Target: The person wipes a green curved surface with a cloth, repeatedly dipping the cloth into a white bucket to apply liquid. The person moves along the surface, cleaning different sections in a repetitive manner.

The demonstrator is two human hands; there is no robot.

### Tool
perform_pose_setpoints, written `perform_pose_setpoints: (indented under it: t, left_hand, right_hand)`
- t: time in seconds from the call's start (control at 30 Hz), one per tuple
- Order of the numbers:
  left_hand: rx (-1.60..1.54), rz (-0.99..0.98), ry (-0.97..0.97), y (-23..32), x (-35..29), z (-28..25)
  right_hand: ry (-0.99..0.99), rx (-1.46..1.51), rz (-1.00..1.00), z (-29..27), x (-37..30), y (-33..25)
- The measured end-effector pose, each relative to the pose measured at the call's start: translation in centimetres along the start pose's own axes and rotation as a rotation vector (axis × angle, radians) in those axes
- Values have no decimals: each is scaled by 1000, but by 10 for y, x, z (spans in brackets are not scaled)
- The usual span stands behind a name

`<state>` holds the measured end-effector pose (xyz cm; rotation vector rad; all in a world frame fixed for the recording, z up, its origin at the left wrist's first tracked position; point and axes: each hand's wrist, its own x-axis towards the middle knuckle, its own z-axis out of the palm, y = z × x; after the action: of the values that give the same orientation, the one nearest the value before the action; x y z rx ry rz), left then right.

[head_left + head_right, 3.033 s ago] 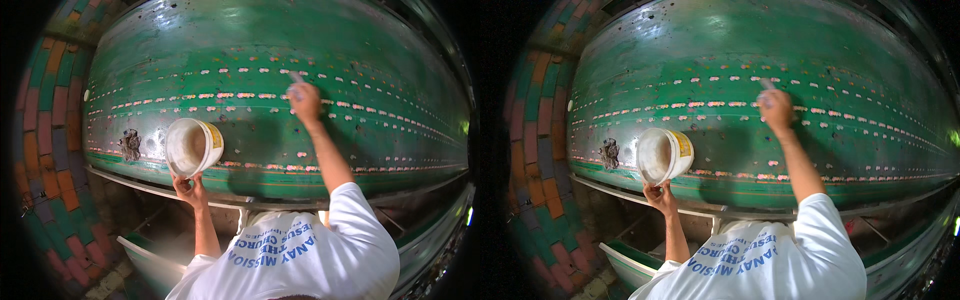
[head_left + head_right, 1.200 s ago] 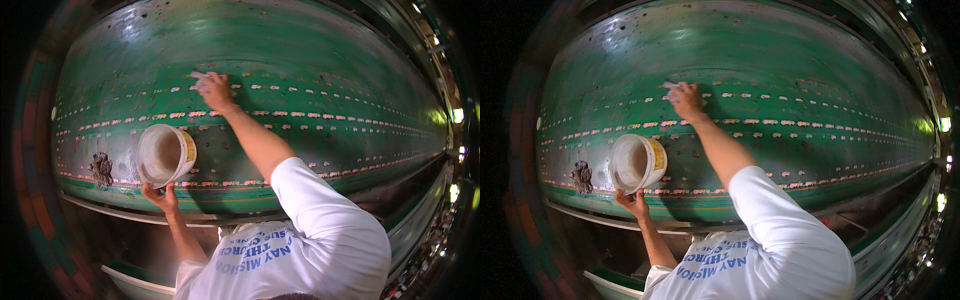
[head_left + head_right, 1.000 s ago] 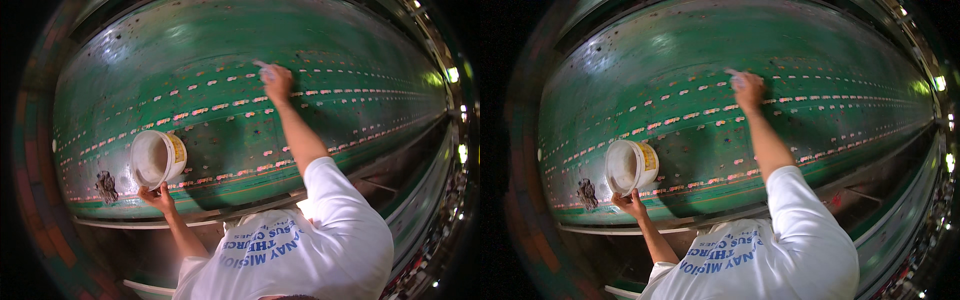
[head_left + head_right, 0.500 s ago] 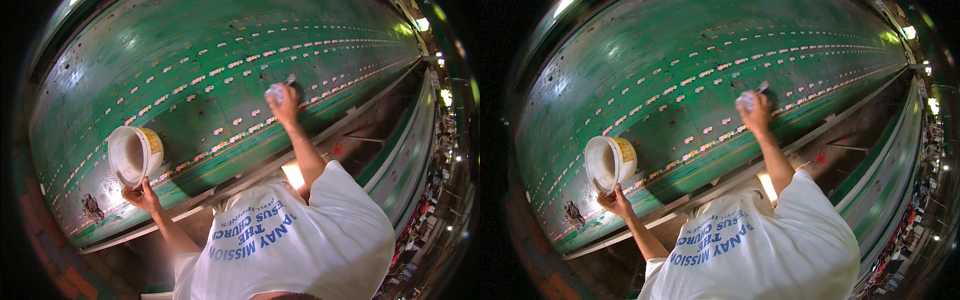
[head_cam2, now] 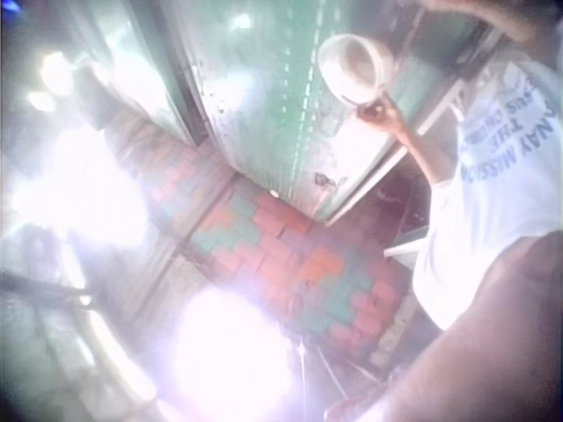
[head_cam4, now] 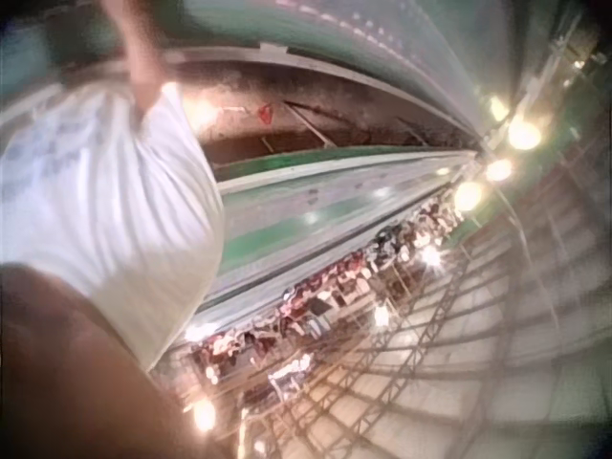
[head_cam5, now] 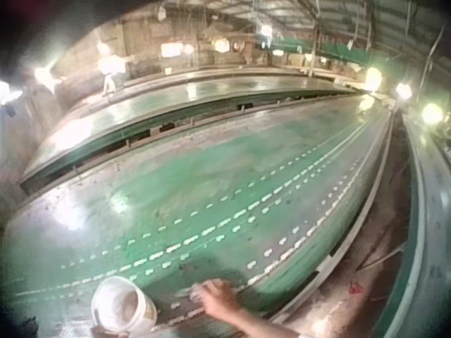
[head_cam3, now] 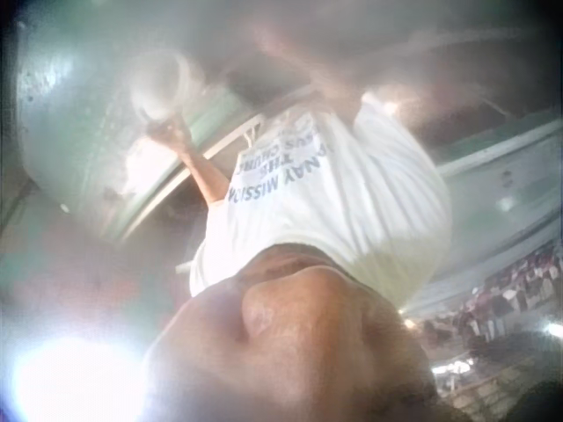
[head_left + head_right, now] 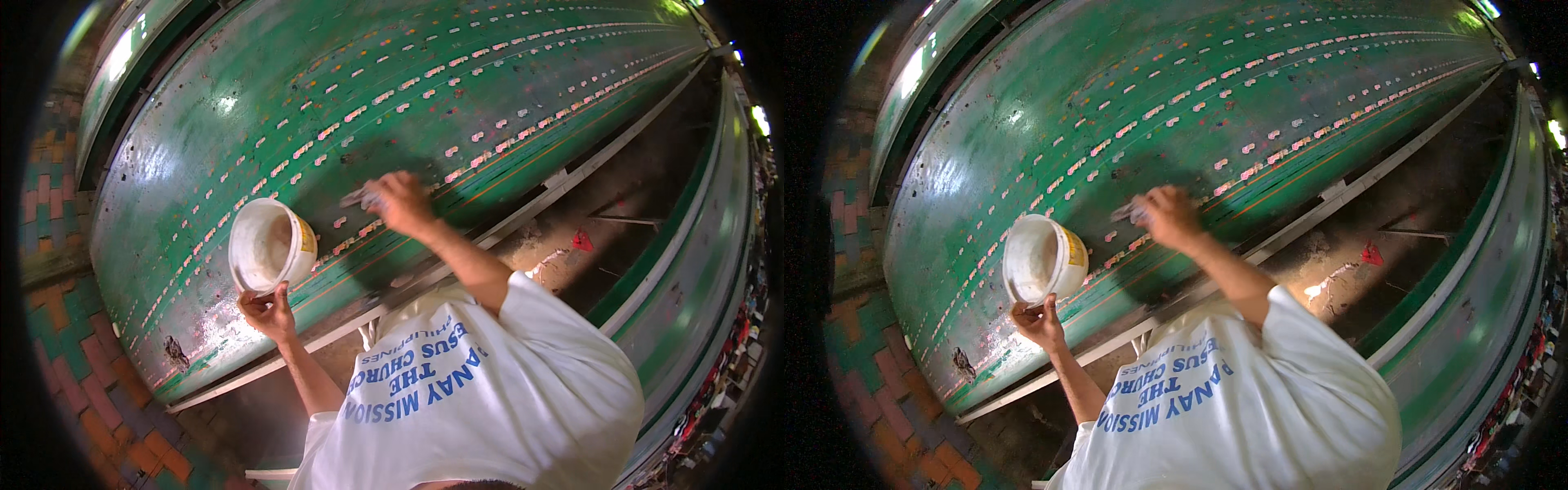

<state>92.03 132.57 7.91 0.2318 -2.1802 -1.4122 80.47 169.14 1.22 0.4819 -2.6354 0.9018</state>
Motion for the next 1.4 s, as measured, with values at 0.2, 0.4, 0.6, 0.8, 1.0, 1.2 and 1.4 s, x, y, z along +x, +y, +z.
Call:
perform_pose_setpoints:
  t: [0.2, 0.4, 0.6, 0.8, 1.0, 1.2, 1.4]
  left_hand:
    - [81, -108, -58, 61, -30, 61]
    - [184, -58, -99, 113, -50, 105]
    - [363, 73, -143, 154, -55, 143]
    - [459, 71, -179, 175, -56, 164]
    - [528, -7, -255, 195, -59, 174]
    - [555, 8, -325, 202, -64, 187]
    - [520, -6, -335, 198, -59, 180]
  right_hand:
    - [151, -196, 264, -141, 13, 210]
    - [362, -441, 554, -198, 30, 319]
    - [293, -251, 340, -139, 25, 245]
    - [-14, 199, 163, -78, 11, 122]
    - [-145, 1025, 294, -121, 52, 51]
    - [-678, 698, -312, -95, 106, 4]
    - [-858, 44, -766, -51, 96, -36]
